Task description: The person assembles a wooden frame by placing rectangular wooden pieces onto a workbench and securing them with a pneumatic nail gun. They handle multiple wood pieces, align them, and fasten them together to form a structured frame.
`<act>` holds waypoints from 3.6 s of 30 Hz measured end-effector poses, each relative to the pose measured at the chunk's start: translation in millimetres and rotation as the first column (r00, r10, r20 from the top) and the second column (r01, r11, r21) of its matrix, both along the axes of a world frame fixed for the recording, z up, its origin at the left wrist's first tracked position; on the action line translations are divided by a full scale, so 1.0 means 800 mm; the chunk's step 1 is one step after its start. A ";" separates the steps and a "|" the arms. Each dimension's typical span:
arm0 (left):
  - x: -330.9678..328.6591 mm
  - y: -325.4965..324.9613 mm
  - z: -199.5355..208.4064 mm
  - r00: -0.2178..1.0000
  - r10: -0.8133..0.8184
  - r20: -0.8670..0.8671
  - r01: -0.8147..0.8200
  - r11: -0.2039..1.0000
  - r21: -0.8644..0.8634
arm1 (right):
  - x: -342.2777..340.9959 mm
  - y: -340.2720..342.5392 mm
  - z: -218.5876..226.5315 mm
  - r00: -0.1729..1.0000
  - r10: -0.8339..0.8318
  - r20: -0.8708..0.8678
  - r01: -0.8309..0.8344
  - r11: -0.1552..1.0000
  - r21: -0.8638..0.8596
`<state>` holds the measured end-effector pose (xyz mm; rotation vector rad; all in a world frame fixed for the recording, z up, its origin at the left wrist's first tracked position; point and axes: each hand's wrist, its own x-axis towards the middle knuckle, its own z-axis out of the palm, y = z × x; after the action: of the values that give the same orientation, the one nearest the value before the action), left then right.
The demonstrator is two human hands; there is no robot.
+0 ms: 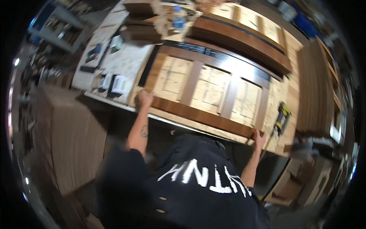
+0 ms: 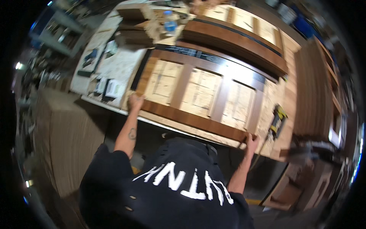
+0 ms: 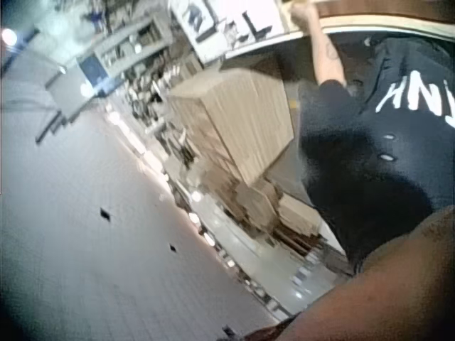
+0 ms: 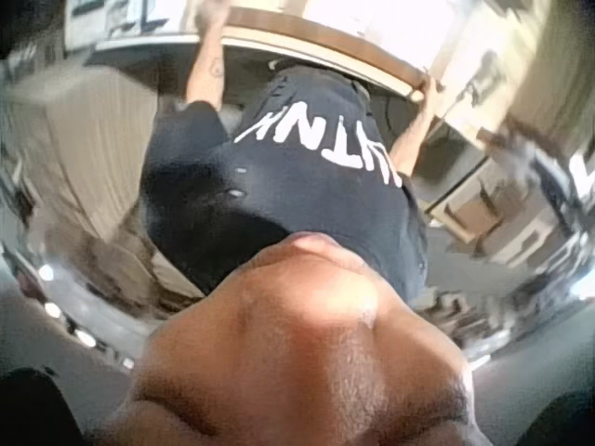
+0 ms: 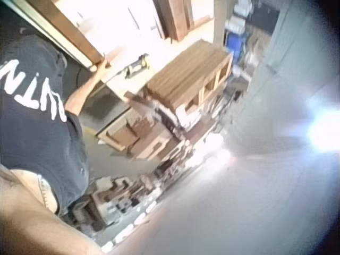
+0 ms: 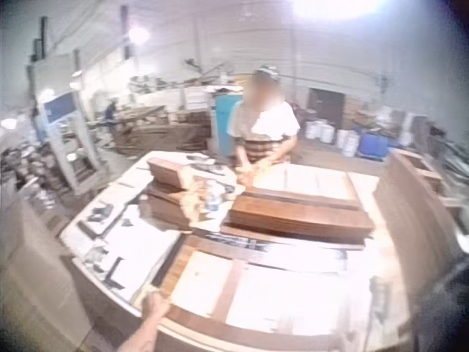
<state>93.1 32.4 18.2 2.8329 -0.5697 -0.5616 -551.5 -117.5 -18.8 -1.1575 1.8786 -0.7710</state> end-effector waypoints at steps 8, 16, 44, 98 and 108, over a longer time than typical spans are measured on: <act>-0.066 0.002 -0.062 0.869 -0.112 0.483 0.319 0.872 -0.372 | -0.032 -0.019 -0.039 0.995 0.012 0.096 -0.006 0.998 -0.059; -0.391 -0.103 -0.015 0.570 -0.766 0.296 0.767 0.368 -0.525 | -0.063 -0.019 -0.022 0.920 0.029 0.391 -0.055 0.997 0.057; -0.634 -0.161 -0.020 0.342 -0.928 0.150 0.916 0.294 -0.273 | -0.125 -0.047 0.011 0.784 0.459 0.419 -0.546 0.830 0.111; -0.661 -0.185 -0.035 0.090 -0.979 0.183 0.986 0.061 -0.158 | -0.058 -0.166 0.010 0.842 0.492 0.223 -0.488 0.870 -0.076; -0.658 -0.184 -0.043 0.083 -0.972 0.219 0.979 0.039 -0.199 | -0.031 -0.233 0.037 0.841 0.541 -0.004 -0.537 0.837 0.103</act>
<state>-433.5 -114.9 -16.3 1.6333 -2.4378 -0.4883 -576.1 -303.6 11.0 -1.5450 1.4748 -0.3360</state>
